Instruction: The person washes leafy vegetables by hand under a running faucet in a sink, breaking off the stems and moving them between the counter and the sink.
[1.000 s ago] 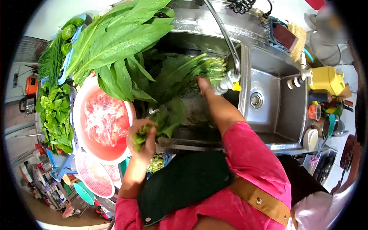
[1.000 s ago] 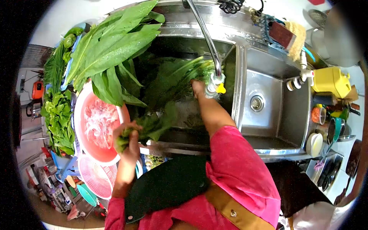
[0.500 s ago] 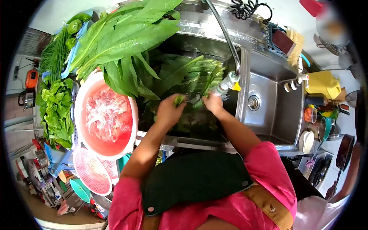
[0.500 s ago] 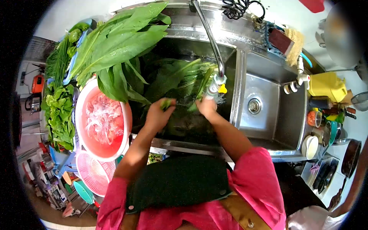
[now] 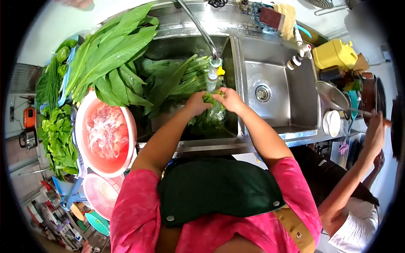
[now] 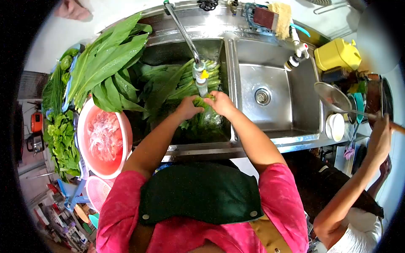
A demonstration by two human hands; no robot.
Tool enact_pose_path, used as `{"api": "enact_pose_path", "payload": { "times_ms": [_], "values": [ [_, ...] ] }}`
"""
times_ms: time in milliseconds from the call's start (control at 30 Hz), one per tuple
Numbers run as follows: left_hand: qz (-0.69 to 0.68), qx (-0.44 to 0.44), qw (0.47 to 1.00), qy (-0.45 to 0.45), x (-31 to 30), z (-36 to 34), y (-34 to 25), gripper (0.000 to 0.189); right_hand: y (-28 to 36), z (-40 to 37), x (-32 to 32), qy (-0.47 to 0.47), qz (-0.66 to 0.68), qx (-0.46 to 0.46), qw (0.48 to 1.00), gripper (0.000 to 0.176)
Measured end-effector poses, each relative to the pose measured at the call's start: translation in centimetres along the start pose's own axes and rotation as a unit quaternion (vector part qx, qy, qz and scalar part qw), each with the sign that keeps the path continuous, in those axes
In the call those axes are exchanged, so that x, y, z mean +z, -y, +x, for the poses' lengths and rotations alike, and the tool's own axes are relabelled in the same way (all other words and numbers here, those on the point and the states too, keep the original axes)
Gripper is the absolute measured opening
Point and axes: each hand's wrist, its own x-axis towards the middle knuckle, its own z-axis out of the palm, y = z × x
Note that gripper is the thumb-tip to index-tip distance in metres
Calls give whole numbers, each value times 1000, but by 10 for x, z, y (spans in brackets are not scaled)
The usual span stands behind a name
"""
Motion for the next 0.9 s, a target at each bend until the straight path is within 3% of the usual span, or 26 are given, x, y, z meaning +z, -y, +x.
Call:
{"api": "enact_pose_path", "payload": {
  "times_ms": [67, 100, 167, 200, 233, 300, 333, 433, 533, 567, 633, 733, 833, 900],
  "values": [
    [47, 26, 978, -204, 7, -8, -2, 44, 13, 2, -3, -23, -5, 54, 998, 43],
    [48, 24, 978, -203, 8, -12, -3, 44, 5, 7, 3, -22, -3, 54, 998, 43],
    [97, 76, 979, -162, 4, -26, -22, 34, 13, 10, 9, -67, 193, 30, 978, 30],
    [136, 102, 959, -225, 10, -25, -17, 34, 13, 8, 3, 21, 285, 87, 954, 22],
    [136, 99, 959, -230, 4, -28, -21, 34, 13, 10, 4, 25, 283, 84, 955, 22],
    [13, 28, 983, -179, -12, -31, -33, 33, 3, 17, 7, 136, 476, 200, 845, 32],
    [10, 25, 983, -183, -16, -29, -30, 33, 5, 18, 11, 158, 550, 213, 792, 35],
    [-17, 23, 985, -170, -28, -31, -18, 31, 17, 15, 17, 131, 579, 204, 779, 30],
    [-27, 51, 972, -229, -30, -44, -17, 29, 22, 22, 20, 135, 510, 177, 831, 30],
    [-101, 62, 962, -246, -31, -48, -16, 26, 21, 26, 21, 139, 472, 170, 854, 30],
    [-176, 73, 944, -268, -33, -54, -15, 23, 35, 22, 35, 79, 473, 141, 866, 23],
    [-235, 76, 921, -301, -32, -58, -9, 16, 54, 11, 23, 140, 442, 167, 870, 23],
    [-281, 89, 880, -372, -38, -59, -6, 14, 58, 3, 21, 85, 385, 194, 898, 21],
    [-410, 105, 777, -466, -67, -69, -15, 14, 36, -2, 14, 8, 391, 228, 891, 13]
  ]
}}
